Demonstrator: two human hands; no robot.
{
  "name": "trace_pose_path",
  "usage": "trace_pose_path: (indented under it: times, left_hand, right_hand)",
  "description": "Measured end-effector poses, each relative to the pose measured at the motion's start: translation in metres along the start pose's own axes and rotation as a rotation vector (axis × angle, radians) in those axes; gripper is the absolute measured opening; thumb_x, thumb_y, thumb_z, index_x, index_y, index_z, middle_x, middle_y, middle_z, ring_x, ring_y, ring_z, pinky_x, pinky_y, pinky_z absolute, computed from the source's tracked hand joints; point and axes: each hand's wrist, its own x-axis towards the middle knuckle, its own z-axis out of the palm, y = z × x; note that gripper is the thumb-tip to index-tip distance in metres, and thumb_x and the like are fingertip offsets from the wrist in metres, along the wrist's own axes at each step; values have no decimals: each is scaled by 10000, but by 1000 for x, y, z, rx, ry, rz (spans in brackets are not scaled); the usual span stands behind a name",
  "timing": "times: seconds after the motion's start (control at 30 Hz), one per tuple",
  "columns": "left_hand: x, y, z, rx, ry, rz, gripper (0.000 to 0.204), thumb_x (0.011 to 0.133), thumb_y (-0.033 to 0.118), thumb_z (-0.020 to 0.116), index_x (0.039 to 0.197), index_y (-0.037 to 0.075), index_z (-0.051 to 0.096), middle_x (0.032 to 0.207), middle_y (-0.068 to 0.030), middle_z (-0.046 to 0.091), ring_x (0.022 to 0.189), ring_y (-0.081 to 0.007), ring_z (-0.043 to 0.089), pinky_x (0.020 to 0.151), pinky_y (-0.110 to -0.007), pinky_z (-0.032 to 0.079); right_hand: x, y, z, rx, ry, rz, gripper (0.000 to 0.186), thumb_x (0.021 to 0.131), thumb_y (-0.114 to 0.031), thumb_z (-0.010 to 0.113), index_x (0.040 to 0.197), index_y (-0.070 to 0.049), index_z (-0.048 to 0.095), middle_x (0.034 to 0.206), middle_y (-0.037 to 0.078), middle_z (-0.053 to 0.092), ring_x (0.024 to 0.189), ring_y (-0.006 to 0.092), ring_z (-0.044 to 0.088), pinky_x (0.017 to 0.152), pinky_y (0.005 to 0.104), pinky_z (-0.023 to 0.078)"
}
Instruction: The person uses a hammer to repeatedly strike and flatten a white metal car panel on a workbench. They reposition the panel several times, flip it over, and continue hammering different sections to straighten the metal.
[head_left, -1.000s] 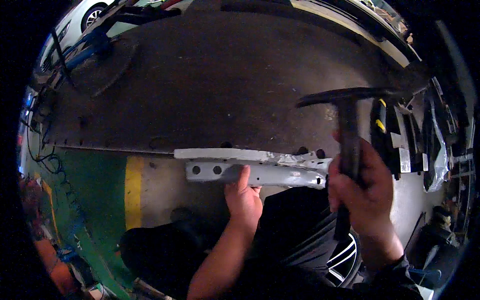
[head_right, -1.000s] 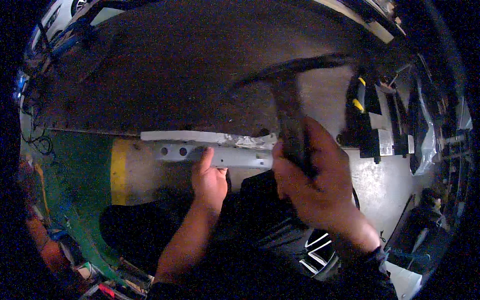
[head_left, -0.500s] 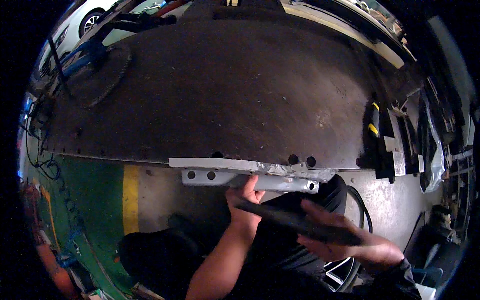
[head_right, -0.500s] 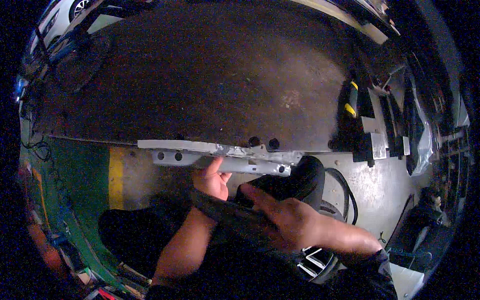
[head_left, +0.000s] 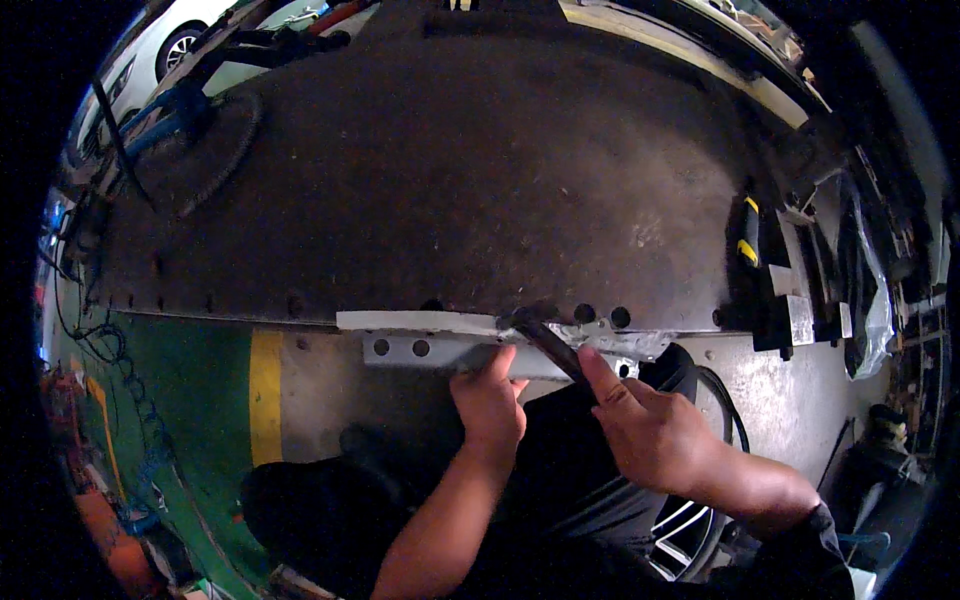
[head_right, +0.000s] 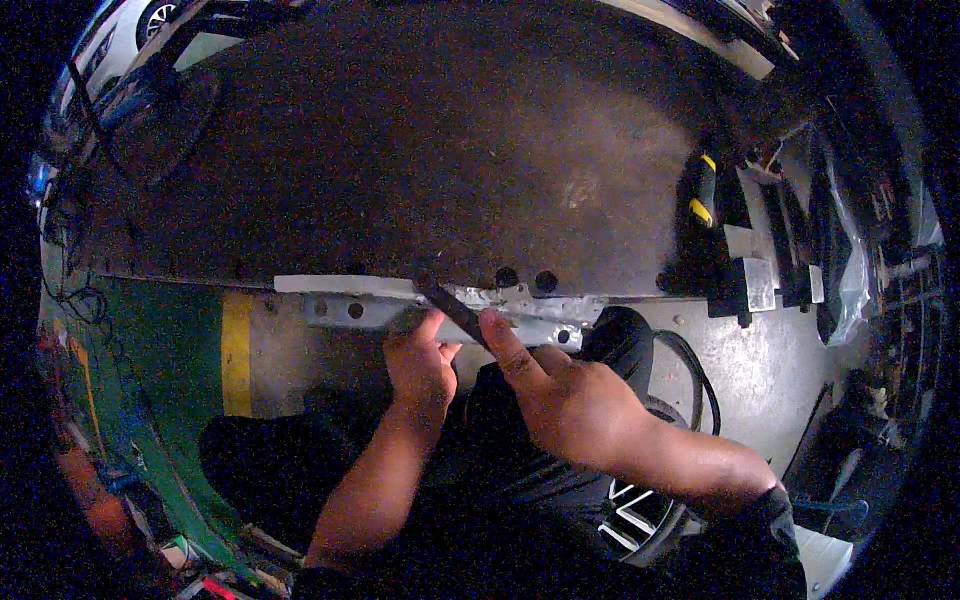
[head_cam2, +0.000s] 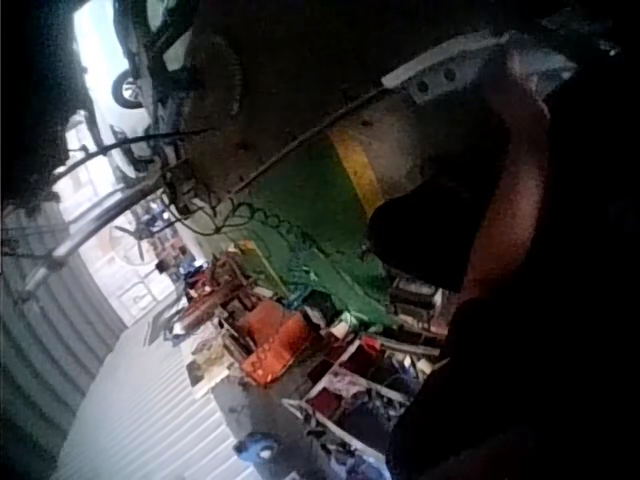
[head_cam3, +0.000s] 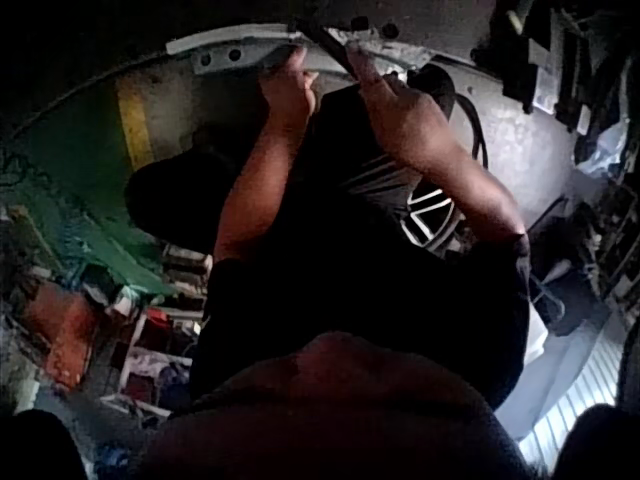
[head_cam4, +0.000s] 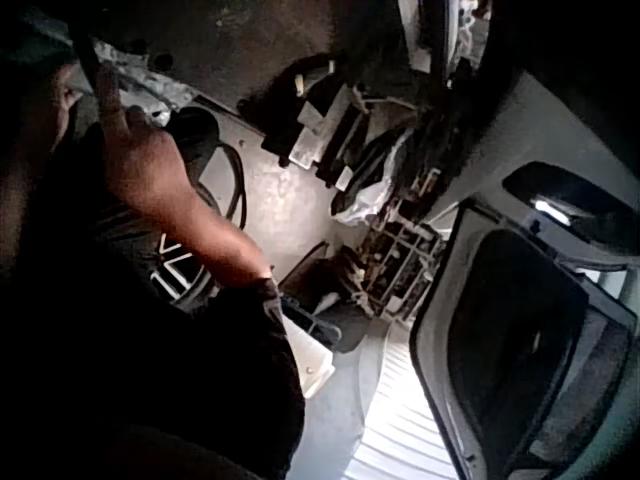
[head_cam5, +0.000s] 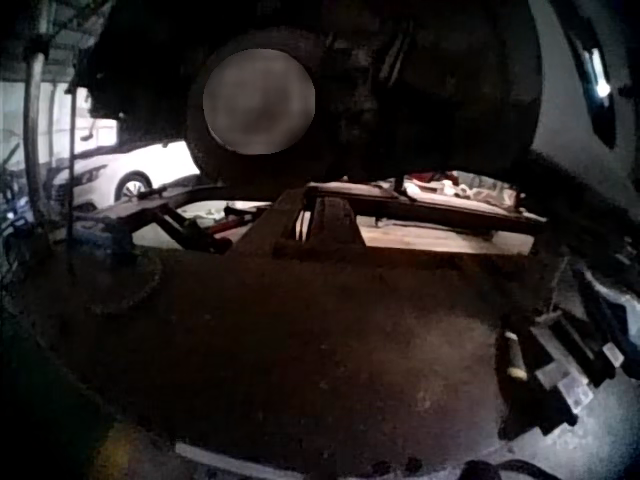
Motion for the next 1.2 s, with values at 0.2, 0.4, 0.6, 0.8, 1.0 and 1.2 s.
trace_pose_path:
  times: [0.2,0.4,0.6,0.8,1.0,1.2]
  left_hand:
    - [-6,9,7,-161,50,-54,362,840,23,685,1169,-29,543,1169,-135,584,1066,-286,590,912,-499,499]
    - [-9,14,10,-138,72,-85,394,842,2,683,1201,-32,527,1221,-143,557,1113,-285,565,944,-500,486]
    - [-13,17,19,-108,125,-106,407,833,44,695,1201,-26,537,1191,-133,575,1088,-278,578,930,-458,497]
    - [-12,12,10,-142,94,-36,399,837,49,687,1197,-38,540,1185,-126,578,1073,-270,588,920,-466,497]
    - [-11,13,13,-100,91,-42,436,840,37,686,1231,-53,514,1203,-133,567,1097,-281,575,928,-473,496]
    - [-11,11,9,-139,112,12,436,839,40,682,1240,-24,523,1200,-132,574,1092,-273,573,889,-441,509]
  right_hand:
    - [-6,-8,-7,158,428,-118,660,882,-65,604,1453,37,290,1147,307,598,781,413,645,677,432,551]
    - [-7,-8,-19,129,99,81,669,897,-46,583,1492,-57,277,938,243,642,812,426,652,696,433,540]
    - [-26,7,-1,18,353,-95,612,892,19,512,1429,136,241,1088,254,653,908,411,665,735,398,557]
    - [-22,2,-25,63,322,-111,669,852,-94,575,1418,119,290,1090,294,613,744,388,652,600,408,554]
    - [-29,16,7,115,159,75,667,906,-71,581,1492,-41,264,908,224,648,668,409,634,585,423,529]
    - [-36,-2,-26,127,416,-70,649,877,-14,584,1452,50,289,1150,305,601,1004,412,646,817,405,545]
